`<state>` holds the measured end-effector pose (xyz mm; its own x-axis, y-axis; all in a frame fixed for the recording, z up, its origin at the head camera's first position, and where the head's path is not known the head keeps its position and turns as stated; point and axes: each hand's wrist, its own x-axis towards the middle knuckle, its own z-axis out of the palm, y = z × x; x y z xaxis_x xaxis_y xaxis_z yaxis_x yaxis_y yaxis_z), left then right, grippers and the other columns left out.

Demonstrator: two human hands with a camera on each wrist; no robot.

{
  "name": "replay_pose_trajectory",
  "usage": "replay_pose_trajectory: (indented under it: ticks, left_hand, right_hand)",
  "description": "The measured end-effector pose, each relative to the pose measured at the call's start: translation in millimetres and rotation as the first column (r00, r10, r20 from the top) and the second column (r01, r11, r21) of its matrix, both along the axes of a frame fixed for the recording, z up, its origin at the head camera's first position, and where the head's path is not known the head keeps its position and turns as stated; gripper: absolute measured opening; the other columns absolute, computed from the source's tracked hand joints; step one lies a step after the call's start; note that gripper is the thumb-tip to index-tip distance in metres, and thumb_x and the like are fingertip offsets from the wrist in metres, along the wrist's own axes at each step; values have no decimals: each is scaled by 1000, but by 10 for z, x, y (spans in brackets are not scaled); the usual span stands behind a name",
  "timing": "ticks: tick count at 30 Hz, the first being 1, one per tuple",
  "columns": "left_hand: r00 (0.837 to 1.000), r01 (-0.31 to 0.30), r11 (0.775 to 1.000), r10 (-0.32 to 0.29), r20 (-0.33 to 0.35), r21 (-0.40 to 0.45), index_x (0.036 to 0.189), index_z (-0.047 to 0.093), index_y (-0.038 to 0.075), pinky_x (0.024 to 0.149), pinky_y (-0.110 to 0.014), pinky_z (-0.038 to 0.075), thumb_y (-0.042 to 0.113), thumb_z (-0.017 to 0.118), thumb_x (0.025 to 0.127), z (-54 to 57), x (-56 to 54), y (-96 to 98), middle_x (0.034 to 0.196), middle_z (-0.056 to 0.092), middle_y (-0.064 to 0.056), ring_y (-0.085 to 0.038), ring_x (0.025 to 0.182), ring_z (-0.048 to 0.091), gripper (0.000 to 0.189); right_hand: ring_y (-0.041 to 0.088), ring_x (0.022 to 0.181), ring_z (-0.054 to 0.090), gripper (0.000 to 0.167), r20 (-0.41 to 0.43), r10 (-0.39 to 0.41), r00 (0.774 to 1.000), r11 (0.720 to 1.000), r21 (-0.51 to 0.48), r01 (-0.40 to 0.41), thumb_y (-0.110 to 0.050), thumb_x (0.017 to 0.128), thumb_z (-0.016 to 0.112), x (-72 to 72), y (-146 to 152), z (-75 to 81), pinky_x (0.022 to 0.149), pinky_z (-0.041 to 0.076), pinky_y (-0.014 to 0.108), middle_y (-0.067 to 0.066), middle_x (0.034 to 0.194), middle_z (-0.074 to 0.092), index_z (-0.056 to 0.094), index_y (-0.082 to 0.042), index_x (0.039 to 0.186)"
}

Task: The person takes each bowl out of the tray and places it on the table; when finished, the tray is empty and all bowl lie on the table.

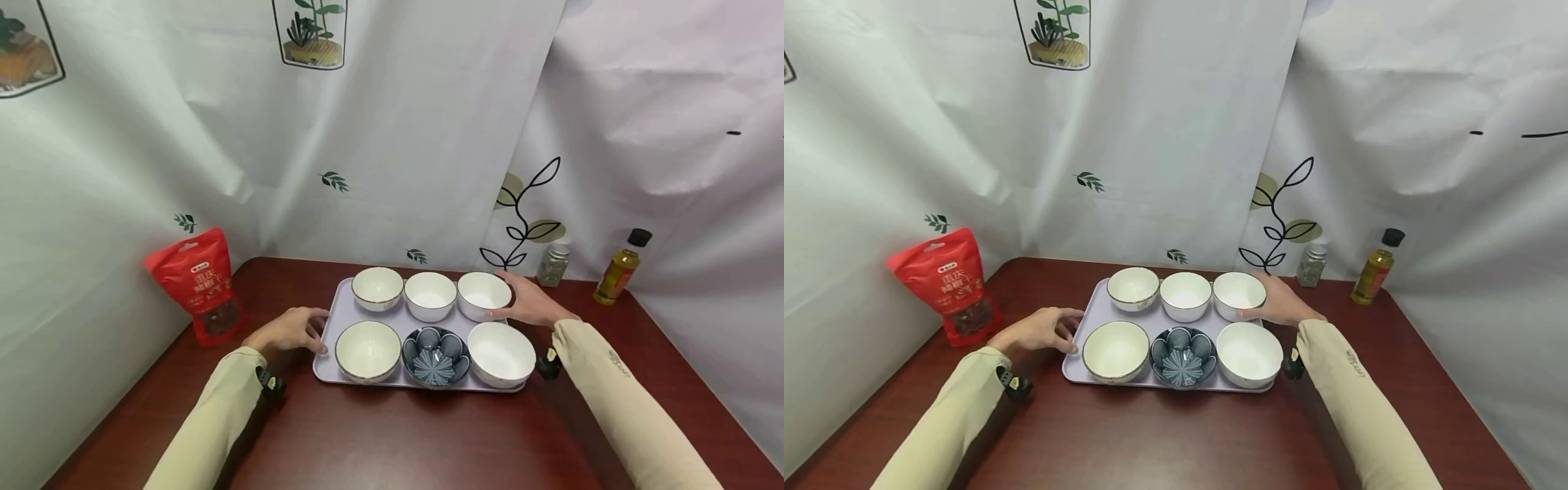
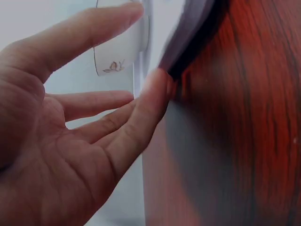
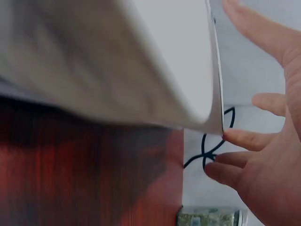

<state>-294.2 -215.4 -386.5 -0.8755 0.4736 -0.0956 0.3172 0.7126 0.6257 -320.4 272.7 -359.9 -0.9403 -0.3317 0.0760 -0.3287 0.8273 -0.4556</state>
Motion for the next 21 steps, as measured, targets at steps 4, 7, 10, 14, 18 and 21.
replay_pose_trajectory:
  ticks: [4,7,10,14,18,21]
  left_hand:
    - [999,5,1000,-5,38,14,140,49,-12,75,-27,58,7,88,68,-24,-29,-36,113,69,-19,-16,85,69,84]
    - [998,31,999,-32,60,25,142,46,-14,77,-26,58,5,90,65,-30,-23,-62,116,66,-20,-16,87,68,91]
    - [996,37,999,-39,81,29,143,42,-15,79,-28,60,5,92,62,-33,-4,-84,117,64,-21,-17,90,68,97]
    - [994,49,998,-51,98,26,144,42,-14,86,-32,61,10,94,62,-34,10,-91,122,60,-22,-20,98,69,100]
    - [991,74,997,-77,110,31,145,40,-15,93,-35,60,11,95,62,-44,22,-81,126,55,-22,-26,106,69,103]
    - [988,100,994,-103,118,37,146,36,-17,96,-36,59,8,95,60,-59,35,-72,127,50,-23,-30,112,67,107]
  right_hand:
    - [49,143,36,106,55,7,998,1000,21,-9,-47,79,81,-50,38,40,113,36,67,30,157,33,27,2,156]
    - [50,141,39,107,78,20,997,999,41,-23,-46,78,83,-83,57,74,110,39,67,32,155,35,27,2,156]
    - [48,136,44,108,92,35,995,999,26,-38,-44,76,85,-132,53,75,109,41,64,32,151,41,28,2,155]
    - [47,136,46,111,125,48,991,999,-8,-47,-41,75,86,-194,32,53,112,40,61,33,151,40,25,6,155]
    - [47,139,42,113,171,36,985,999,-13,-35,-39,74,87,-252,36,50,115,37,62,33,154,35,22,7,155]
    - [48,142,36,116,211,51,976,999,-5,-51,-38,74,87,-303,42,73,117,33,63,33,157,31,20,9,155]
